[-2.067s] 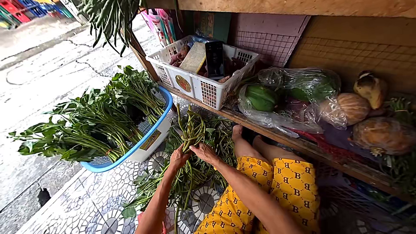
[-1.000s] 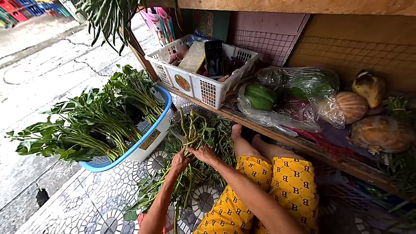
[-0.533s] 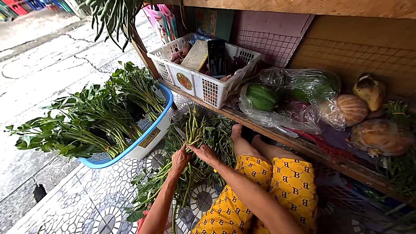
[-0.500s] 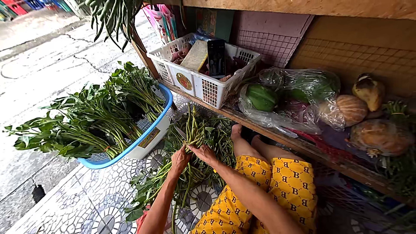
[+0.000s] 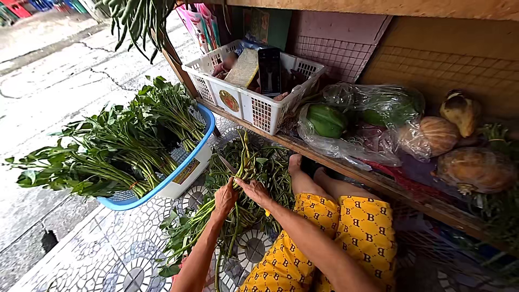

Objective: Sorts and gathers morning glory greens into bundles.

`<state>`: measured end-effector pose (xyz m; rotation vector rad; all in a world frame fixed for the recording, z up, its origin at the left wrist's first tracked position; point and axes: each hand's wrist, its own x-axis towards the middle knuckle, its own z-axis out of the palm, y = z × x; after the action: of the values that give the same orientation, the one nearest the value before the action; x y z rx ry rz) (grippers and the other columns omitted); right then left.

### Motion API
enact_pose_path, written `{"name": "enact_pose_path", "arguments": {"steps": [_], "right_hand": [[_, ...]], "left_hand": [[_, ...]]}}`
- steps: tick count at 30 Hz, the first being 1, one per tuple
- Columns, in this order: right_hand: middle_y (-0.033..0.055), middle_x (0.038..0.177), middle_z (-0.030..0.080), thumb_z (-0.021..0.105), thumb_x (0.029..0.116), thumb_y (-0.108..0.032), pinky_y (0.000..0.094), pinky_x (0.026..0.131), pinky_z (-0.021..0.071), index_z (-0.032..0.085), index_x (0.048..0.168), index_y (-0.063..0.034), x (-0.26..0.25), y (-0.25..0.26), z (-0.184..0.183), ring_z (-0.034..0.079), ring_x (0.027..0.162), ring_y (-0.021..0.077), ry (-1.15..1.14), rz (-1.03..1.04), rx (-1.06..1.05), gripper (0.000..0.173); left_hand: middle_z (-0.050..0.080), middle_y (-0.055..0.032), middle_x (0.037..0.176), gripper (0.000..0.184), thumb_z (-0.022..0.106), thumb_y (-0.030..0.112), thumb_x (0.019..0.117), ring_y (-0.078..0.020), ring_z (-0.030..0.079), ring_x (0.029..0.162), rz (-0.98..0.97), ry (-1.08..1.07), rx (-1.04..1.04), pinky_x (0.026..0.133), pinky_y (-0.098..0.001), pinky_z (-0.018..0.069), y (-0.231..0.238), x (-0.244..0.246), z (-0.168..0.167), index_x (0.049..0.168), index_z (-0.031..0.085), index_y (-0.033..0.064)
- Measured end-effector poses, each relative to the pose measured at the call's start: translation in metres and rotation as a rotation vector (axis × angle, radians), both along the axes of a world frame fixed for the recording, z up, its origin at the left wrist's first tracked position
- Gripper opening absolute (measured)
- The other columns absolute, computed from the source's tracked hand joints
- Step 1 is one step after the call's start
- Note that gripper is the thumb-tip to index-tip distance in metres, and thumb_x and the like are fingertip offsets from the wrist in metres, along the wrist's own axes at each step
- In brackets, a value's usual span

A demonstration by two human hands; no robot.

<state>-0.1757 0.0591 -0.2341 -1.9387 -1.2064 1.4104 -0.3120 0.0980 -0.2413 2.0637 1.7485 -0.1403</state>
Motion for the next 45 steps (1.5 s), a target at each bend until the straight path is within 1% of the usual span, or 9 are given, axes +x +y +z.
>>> {"name": "enact_pose_path", "arguments": {"steps": [7, 10, 14, 25, 33, 35, 37, 39, 45], "right_hand": [[0.0217, 0.106, 0.063, 0.038, 0.1037, -0.067, 0.0543, 0.087, 0.0475, 0.065, 0.115, 0.0029, 0.002, -0.001, -0.008, 0.061, 0.095, 0.0336, 0.043, 0.009, -0.023, 0.076], [0.0266, 0.131, 0.063, 0.036, 0.1026, -0.07, 0.0601, 0.105, 0.0445, 0.062, 0.129, 0.0043, 0.005, -0.002, 0.002, 0.06, 0.126, 0.0392, -0.033, 0.093, -0.074, 0.083], [0.0261, 0.137, 0.06, 0.035, 0.1042, -0.067, 0.0604, 0.108, 0.042, 0.059, 0.135, 0.0034, 0.002, -0.002, 0.004, 0.056, 0.132, 0.0388, -0.035, 0.103, -0.074, 0.08], [0.0071, 0.083, 0.05, 0.041, 0.104, -0.065, 0.0374, 0.065, 0.044, 0.062, 0.112, -0.0025, -0.004, -0.008, -0.006, 0.047, 0.067, 0.0187, 0.171, -0.045, -0.136, 0.067], [-0.0005, 0.072, 0.044, 0.042, 0.1033, -0.066, 0.0268, 0.054, 0.0376, 0.06, 0.107, -0.0064, -0.001, -0.006, 0.001, 0.041, 0.055, 0.0111, 0.207, -0.023, -0.204, 0.062], [0.0038, 0.08, 0.05, 0.039, 0.1041, -0.066, 0.0312, 0.06, 0.0418, 0.061, 0.113, -0.005, -0.001, -0.005, -0.001, 0.047, 0.063, 0.0148, 0.139, 0.018, -0.16, 0.065], [0.0227, 0.121, 0.063, 0.037, 0.1043, -0.067, 0.0527, 0.093, 0.0489, 0.058, 0.134, 0.0017, 0.003, -0.004, 0.006, 0.063, 0.107, 0.0332, 0.027, 0.108, -0.116, 0.077], [0.0264, 0.14, 0.058, 0.038, 0.1009, -0.072, 0.0608, 0.109, 0.0419, 0.053, 0.143, 0.0026, 0.005, -0.005, 0.009, 0.055, 0.133, 0.0395, -0.032, 0.14, -0.101, 0.087], [0.0255, 0.136, 0.061, 0.041, 0.0957, -0.078, 0.0623, 0.107, 0.0422, 0.056, 0.14, 0.001, 0.007, -0.002, 0.013, 0.057, 0.131, 0.0395, -0.084, 0.153, -0.078, 0.092]], "left_hand": [[0.071, -0.0245, 0.116, 0.051, 0.058, 0.029, 0.1014, -0.044, 0.067, 0.112, -0.02, 0.018, 0.012, 0.095, -0.0619, 0.0488, -0.002, 0.003, -0.002, 0.149, 0.051, 0.0107], [0.07, -0.0255, 0.119, 0.053, 0.059, 0.03, 0.1016, -0.0443, 0.066, 0.115, -0.012, 0.006, -0.036, 0.097, -0.0619, 0.0479, -0.004, 0.002, -0.003, 0.151, 0.05, 0.0114], [0.07, -0.0251, 0.118, 0.051, 0.057, 0.03, 0.1023, -0.0436, 0.066, 0.114, 0.014, 0.02, -0.045, 0.096, -0.0611, 0.0492, -0.006, 0.002, -0.002, 0.149, 0.05, 0.0114], [0.072, -0.0246, 0.111, 0.048, 0.056, 0.027, 0.1026, -0.0443, 0.069, 0.108, -0.001, 0.033, 0.051, 0.092, -0.0609, 0.0503, -0.013, 0.003, -0.01, 0.147, 0.052, 0.0093], [0.072, -0.0239, 0.112, 0.05, 0.056, 0.027, 0.1026, -0.0434, 0.069, 0.109, 0.012, 0.035, 0.051, 0.093, -0.0598, 0.0505, -0.017, 0.0, -0.005, 0.149, 0.05, 0.01], [0.072, -0.0244, 0.113, 0.053, 0.056, 0.027, 0.1024, -0.0436, 0.068, 0.11, 0.01, 0.033, 0.029, 0.094, -0.0602, 0.05, -0.017, -0.001, -0.001, 0.152, 0.047, 0.0103], [0.071, -0.0245, 0.115, 0.056, 0.057, 0.027, 0.1018, -0.0435, 0.068, 0.111, 0.018, 0.022, 0.001, 0.095, -0.06, 0.0495, -0.017, -0.001, 0.003, 0.155, 0.044, 0.0125], [0.07, -0.0242, 0.118, 0.059, 0.058, 0.028, 0.1019, -0.0433, 0.067, 0.114, 0.029, 0.008, -0.04, 0.097, -0.06, 0.0488, -0.017, -0.001, 0.007, 0.157, 0.041, 0.0159], [0.069, -0.0264, 0.117, 0.048, 0.059, 0.035, 0.1016, -0.0434, 0.065, 0.115, -0.068, -0.091, -0.111, 0.098, -0.0615, 0.047, -0.014, -0.009, 0.002, 0.139, 0.058, 0.0037]]}}
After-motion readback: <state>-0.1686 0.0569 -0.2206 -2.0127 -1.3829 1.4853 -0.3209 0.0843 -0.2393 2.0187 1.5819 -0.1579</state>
